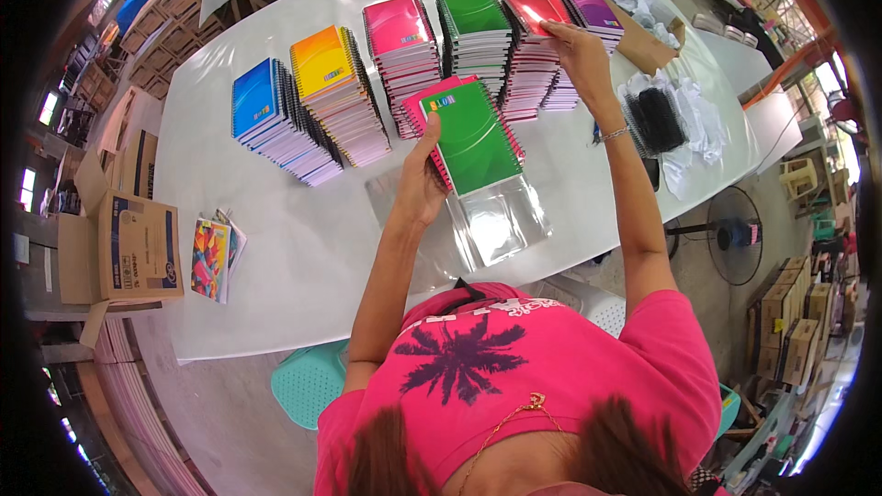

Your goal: The person sorts colored notebooks into stacks by color, trims the wire spiral of a notebook using pliers, and organizes them on a table.

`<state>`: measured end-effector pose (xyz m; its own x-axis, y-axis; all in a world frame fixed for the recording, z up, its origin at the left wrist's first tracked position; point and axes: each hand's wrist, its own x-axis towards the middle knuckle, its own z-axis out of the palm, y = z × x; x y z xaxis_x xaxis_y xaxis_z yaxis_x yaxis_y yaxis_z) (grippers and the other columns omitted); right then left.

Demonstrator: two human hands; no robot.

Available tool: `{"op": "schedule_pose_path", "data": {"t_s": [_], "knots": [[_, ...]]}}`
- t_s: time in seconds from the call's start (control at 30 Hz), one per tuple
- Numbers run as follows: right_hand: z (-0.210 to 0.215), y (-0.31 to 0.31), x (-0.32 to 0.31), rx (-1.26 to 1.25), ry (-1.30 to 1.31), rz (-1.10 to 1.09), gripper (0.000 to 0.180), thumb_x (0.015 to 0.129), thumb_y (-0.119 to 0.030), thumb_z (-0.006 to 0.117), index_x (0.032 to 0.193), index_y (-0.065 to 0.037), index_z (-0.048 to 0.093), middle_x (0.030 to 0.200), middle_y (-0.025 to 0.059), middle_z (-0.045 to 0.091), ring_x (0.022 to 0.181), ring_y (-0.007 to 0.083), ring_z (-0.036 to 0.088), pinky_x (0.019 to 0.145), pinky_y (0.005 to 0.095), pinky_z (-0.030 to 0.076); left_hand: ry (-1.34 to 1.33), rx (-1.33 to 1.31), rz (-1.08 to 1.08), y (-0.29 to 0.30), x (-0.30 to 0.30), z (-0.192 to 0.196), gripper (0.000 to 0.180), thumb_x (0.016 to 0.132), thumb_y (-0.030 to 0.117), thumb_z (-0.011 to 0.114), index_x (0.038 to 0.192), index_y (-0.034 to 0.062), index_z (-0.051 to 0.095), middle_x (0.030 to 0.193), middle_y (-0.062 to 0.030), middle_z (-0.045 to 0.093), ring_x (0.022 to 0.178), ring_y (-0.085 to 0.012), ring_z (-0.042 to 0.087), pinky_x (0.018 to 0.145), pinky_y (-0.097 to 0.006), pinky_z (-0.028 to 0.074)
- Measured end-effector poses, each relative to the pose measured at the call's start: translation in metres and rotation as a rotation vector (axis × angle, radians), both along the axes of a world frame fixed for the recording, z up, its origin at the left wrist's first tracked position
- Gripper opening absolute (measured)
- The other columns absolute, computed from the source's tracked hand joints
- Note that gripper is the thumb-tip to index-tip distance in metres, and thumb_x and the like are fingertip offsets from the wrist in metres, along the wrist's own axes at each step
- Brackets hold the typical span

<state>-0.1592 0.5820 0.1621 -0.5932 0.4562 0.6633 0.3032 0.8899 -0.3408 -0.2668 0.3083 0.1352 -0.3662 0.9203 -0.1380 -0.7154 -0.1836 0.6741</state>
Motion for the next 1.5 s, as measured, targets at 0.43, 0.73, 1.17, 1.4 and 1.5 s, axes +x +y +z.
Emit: {"op": "schedule_pose_path", "data": {"t_s": [0.43,0.73,1.17,1.4,1.5], "knots": [[0.022,-0.014,0.011,-0.273,0.392,0.043,0.024,0.084,-0.009,0.063,0.107,-0.004,0.067,0.093,0.0115,0.07,0.08,0.0134,0.064,0.075,0.0259,0.048,0.044,0.026,0.009,0.021,0.012,0.007,0.063,0.092,0.054,0.045,0.127,0.002,0.046,0.115,-0.0087,0.059,0.102,-0.0161,0.06,0.084,-0.031,0.051],[0.012,-0.133,0.044,0.246,-0.106,0.442,0.025,0.073,-0.007,0.065,0.097,-0.014,0.068,0.098,0.0015,0.066,0.103,0.0174,0.058,0.099,0.0422,0.034,0.063,-0.043,0.106,0.022,0.019,0.001,0.049,0.09,0.038,0.059,0.121,0.0018,0.051,0.114,-0.0076,0.06,0.101,-0.0162,0.06,0.087,-0.03,0.049],[0.024,0.203,0.037,-0.374,-0.443,-0.298,0.044,0.079,-0.043,0.066,0.091,-0.001,0.066,0.091,0.0175,0.067,0.08,0.0327,0.064,0.066,0.0384,0.048,0.054,-0.113,0.115,0.009,0.032,-0.01,0.044,0.082,0.018,0.069,0.119,0.0005,0.052,0.113,-0.0092,0.059,0.103,-0.018,0.059,0.09,-0.032,0.047],[0.055,0.156,-0.002,-0.218,-0.795,-0.337,0.039,0.075,-0.039,0.072,0.065,-0.002,0.067,0.068,0.0104,0.065,0.067,0.0196,0.063,0.059,0.0346,0.045,0.044,-0.174,0.227,-0.032,0.029,-0.023,0.051,0.081,0.02,0.071,0.122,0.0031,0.046,0.11,-0.0075,0.058,0.099,-0.0175,0.06,0.086,-0.033,0.05],[0.048,0.193,0.033,-0.134,-0.618,-0.197,0.029,0.077,-0.031,0.072,0.073,-0.002,0.068,0.068,0.0089,0.064,0.064,0.017,0.061,0.059,0.0323,0.045,0.068,-0.163,0.197,-0.036,0.031,-0.024,0.055,0.08,0.022,0.072,0.123,0.0032,0.044,0.111,-0.0076,0.058,0.099,-0.0172,0.06,0.083,-0.033,0.051]]}}
